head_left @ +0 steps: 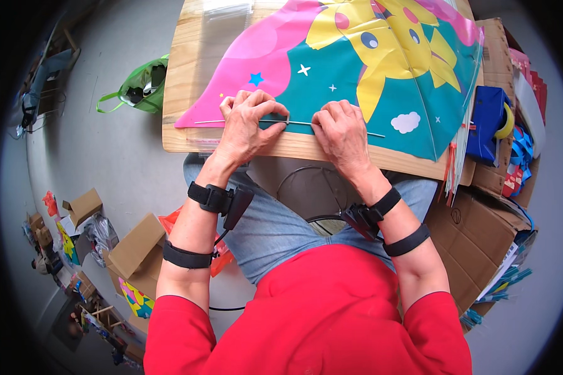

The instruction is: The recorder is assembling a plastic kite by inserting supportive rods into the kite's frame sleeves.

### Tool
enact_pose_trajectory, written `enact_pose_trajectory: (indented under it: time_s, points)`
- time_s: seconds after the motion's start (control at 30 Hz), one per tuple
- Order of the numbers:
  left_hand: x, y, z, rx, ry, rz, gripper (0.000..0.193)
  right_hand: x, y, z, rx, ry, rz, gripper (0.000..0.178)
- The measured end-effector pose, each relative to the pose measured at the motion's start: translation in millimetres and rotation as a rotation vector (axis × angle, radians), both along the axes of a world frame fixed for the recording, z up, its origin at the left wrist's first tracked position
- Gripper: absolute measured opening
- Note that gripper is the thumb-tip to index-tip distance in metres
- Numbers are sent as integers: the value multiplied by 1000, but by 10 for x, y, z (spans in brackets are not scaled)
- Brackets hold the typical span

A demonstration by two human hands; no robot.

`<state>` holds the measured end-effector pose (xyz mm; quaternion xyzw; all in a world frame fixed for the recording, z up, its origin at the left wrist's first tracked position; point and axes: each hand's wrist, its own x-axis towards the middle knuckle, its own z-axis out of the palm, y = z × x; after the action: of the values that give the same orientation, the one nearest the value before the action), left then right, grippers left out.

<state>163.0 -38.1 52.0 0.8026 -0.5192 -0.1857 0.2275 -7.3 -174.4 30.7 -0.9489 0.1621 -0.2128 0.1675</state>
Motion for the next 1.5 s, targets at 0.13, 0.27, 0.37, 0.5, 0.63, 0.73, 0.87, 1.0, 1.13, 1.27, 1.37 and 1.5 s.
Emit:
enact_pose_trajectory:
  time_s: [0.13,0.27,0.37,0.5,0.63,0.73,0.87,1.0,1.13,1.27,1.37,1.5]
  points:
    - [-17,-3,-22,-28,-3,15,19,-5,-4,16,19,3,10,9]
    - [-22,-3,-34,-23,4,18,19,-17,-11,26,18,7,15,9]
    - [-19,5,-35,-51,4,18,15,-16,-6,46,39,6,25,10]
    - [-13,-4,-39,-59,9,15,15,-26,-9,57,58,18,31,9]
    - [1,-11,-11,-35,3,0,18,-12,-1,39,63,7,33,9]
    - [0,-7,3,-21,3,1,18,14,22,44,38,38,36,9]
    - [-7,8,-19,-32,-9,12,18,27,28,42,50,23,40,9]
    - [-30,-33,-39,-34,15,10,16,-19,-4,55,27,48,36,8]
    - [-18,-11,-16,-29,22,8,16,0,17,63,18,51,33,8]
    - [-1,0,-2,-14,17,10,16,31,44,77,-2,47,37,8]
    - [-6,-7,-4,-18,21,11,16,50,69,82,20,55,36,9]
    - [-15,-28,-15,-30,19,-1,16,39,49,72,13,56,33,9]
